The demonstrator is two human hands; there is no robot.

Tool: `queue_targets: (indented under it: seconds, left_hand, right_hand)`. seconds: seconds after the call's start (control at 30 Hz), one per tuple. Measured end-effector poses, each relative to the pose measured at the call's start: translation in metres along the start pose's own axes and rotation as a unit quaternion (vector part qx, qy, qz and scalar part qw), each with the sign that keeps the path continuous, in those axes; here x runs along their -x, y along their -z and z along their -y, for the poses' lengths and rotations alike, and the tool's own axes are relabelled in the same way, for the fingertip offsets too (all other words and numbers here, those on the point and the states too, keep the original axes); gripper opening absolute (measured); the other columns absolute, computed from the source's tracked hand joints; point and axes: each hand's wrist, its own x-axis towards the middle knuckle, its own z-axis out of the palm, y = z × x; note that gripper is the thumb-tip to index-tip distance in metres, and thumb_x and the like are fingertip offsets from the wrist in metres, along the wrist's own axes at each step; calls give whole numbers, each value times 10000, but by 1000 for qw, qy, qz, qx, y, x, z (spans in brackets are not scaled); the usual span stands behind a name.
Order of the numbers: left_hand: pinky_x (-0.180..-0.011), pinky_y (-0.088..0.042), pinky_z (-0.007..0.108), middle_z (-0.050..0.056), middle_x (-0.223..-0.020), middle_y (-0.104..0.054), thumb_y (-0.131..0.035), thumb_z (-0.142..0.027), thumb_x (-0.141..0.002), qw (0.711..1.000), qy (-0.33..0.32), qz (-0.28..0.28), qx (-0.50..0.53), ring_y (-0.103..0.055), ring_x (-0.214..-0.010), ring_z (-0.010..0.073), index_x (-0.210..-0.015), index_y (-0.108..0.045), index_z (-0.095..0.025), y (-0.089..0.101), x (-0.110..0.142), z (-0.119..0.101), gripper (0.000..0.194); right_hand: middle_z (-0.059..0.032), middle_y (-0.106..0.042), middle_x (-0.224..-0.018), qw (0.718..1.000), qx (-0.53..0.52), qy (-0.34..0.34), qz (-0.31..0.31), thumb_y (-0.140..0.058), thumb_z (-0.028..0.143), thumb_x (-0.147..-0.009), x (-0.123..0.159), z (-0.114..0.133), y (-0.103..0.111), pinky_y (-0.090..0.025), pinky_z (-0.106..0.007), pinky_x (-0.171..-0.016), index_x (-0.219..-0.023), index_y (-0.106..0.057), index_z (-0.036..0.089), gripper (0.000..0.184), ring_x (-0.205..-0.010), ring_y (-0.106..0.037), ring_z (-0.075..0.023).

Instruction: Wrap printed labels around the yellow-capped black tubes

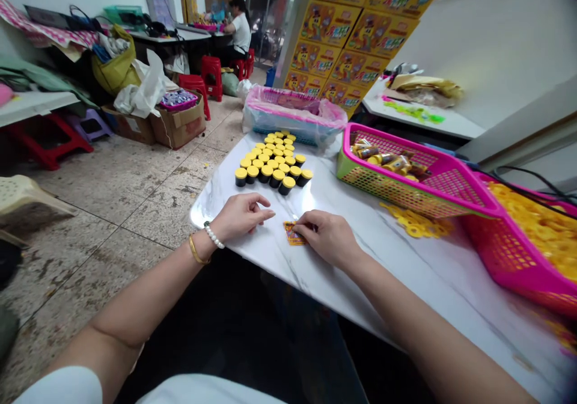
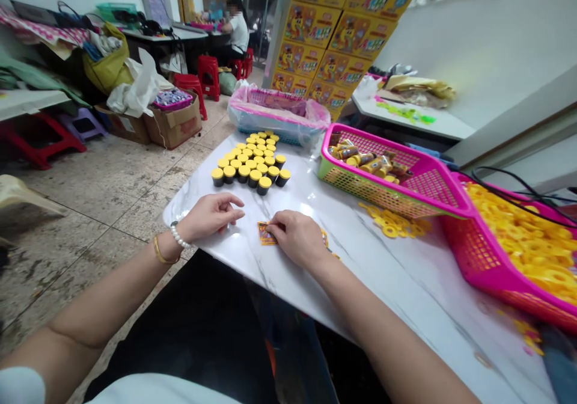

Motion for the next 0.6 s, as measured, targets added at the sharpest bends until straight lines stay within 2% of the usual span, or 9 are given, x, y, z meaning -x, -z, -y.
queue_targets:
  seconds: [0.1, 0.2, 0.3, 0.37, 0.47, 0.53, 0.6]
  left_hand:
    - [-471, -393, 192, 0, -633, -668, -678, -401, -860, 1000, 12, -21, -11, -521, -422, 78, -974, -698, -149, -3, 3, -3, 277]
    - [-451, -397, 199, 24, -680, -692, -646, -463, -876, 999, 40, -34, 8, -527, -405, 78, -908, -697, -148, -8, 8, -7, 320]
    - [-434, -403, 205, 46, -789, -718, -664, -530, -843, 997, 39, -39, 46, -537, -413, 74, -888, -699, -147, -15, 12, -11, 387]
    - [-434, -404, 201, 44, -846, -721, -714, -494, -803, 997, 28, -39, 61, -542, -436, 70, -888, -707, -147, -20, 12, -12, 357]
    - [-451, -382, 191, 1, -690, -668, -714, -369, -804, 997, 40, -41, 47, -507, -436, 64, -806, -707, -143, -27, 11, -13, 226]
    - [-463, -361, 187, -33, -558, -588, -687, -316, -818, 998, 46, -41, 20, -475, -430, 63, -749, -700, -144, -30, 10, -12, 186]
    - [-461, -338, 187, -48, -509, -544, -679, -307, -821, 998, 45, -38, -3, -449, -428, 63, -737, -699, -147, -30, 11, -12, 181]
  right_hand:
    - [-35, -735, -771, 998, 40, 43, -30, -635, 263, -904, -9, 2, 8, -431, -285, -623, -783, -773, 218, 189, -682, -654, -174]
    - [-35, -732, -775, 992, 21, 81, -95, -619, 266, -926, -17, 8, 14, -444, -278, -616, -808, -780, 213, 207, -663, -653, -163]
    - [-39, -738, -812, 981, -11, 118, -153, -603, 292, -948, -19, 15, 12, -463, -274, -631, -860, -780, 214, 213, -692, -669, -163]
    - [-44, -747, -836, 979, -24, 128, -159, -600, 291, -945, -16, 18, 6, -473, -275, -648, -871, -771, 218, 201, -732, -688, -173]
    - [-37, -755, -833, 984, -77, 101, -121, -624, 275, -909, -8, 18, -2, -480, -279, -647, -891, -754, 222, 142, -717, -689, -170]
    - [-17, -740, -773, 982, -159, 42, -92, -655, 276, -870, -5, 17, -5, -486, -278, -628, -941, -739, 224, 121, -663, -668, -158]
    - [-2, -712, -730, 961, -264, -31, -73, -696, 296, -819, -4, 15, -5, -498, -276, -603, -986, -712, 215, 186, -634, -649, -153]
